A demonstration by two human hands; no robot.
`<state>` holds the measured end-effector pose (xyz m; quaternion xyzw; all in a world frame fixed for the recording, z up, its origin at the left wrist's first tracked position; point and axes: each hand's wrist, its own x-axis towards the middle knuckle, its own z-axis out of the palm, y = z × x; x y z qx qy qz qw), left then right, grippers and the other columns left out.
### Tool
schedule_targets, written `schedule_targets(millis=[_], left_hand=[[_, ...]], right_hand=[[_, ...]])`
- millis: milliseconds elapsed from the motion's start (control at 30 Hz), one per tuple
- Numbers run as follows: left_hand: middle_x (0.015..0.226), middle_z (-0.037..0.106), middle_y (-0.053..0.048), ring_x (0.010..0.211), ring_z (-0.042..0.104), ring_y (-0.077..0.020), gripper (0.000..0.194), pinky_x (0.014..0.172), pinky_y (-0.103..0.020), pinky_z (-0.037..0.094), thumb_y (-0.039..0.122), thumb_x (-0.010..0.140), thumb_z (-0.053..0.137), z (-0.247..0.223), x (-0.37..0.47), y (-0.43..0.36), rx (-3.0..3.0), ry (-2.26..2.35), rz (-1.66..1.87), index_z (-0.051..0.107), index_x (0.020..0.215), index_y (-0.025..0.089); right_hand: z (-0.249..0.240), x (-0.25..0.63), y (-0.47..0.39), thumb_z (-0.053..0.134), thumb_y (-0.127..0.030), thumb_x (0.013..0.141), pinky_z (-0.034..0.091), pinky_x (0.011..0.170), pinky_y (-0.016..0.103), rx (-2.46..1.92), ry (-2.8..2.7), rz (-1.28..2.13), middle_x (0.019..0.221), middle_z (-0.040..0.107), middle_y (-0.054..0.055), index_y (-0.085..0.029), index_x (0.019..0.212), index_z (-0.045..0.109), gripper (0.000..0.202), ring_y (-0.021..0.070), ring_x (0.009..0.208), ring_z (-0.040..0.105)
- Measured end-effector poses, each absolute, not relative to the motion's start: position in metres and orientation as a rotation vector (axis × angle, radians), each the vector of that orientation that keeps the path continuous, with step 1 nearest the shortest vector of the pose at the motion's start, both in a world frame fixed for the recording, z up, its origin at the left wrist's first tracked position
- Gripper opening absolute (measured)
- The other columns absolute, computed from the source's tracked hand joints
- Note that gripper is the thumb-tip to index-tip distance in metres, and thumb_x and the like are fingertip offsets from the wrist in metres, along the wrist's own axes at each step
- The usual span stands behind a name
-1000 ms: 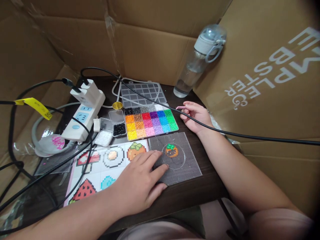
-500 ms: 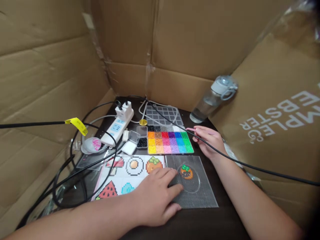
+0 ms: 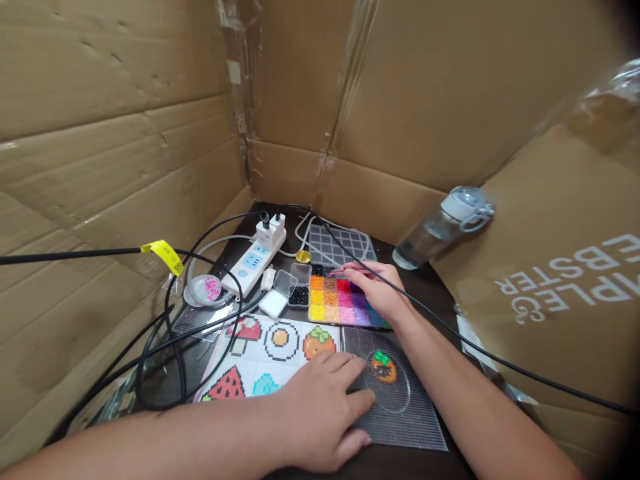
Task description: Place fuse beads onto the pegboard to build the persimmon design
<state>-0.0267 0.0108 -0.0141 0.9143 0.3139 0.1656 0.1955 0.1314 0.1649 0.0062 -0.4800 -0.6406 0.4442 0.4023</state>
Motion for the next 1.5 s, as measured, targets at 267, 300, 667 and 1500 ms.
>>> schedule_targets(millis=[267,300,667,1500], left_hand=[[0.138,0.049,-0.013,0.127,0.047,-0.0313,0.044,0.108,-0.05,0.036,0.049,0.091,0.058,-0.017,-0.027,0.013,2.548,0.873,0.452,0.059,0.125,0.022],[0.138,0.049,-0.013,0.127,0.047,-0.0313,0.044,0.108,-0.05,0.036,0.049,0.091,0.058,-0.017,-0.026,0.012,2.544,0.876,0.451,0.058,0.126,0.022],[0.14,0.049,-0.013,0.126,0.047,-0.0314,0.042,0.108,-0.05,0.037,0.047,0.091,0.059,-0.016,-0.026,0.011,2.539,0.878,0.438,0.059,0.124,0.022],[0.14,0.048,-0.014,0.128,0.046,-0.0323,0.042,0.108,-0.051,0.036,0.047,0.091,0.059,-0.016,-0.025,0.01,2.533,0.882,0.441,0.058,0.125,0.022]], right_hand=[[0.003,0.127,0.163,0.066,-0.04,0.079,0.056,0.079,0.035,-1.352,-1.859,0.882,0.088,0.078,0.006,-0.021,0.078,0.077,0.021,0.0239,0.084,0.073],[0.003,0.127,0.162,0.066,-0.04,0.079,0.056,0.079,0.035,-1.356,-1.876,0.887,0.088,0.078,0.005,-0.022,0.078,0.077,0.021,0.0232,0.084,0.073],[-0.005,0.126,0.163,0.065,-0.039,0.079,0.054,0.085,0.032,-1.353,-1.849,1.053,0.096,0.077,0.004,-0.023,0.084,0.074,0.018,0.0202,0.092,0.072],[-0.005,0.124,0.164,0.067,-0.039,0.078,0.055,0.083,0.033,-1.342,-1.824,1.088,0.088,0.078,0.003,-0.024,0.079,0.075,0.017,0.0205,0.087,0.073]])
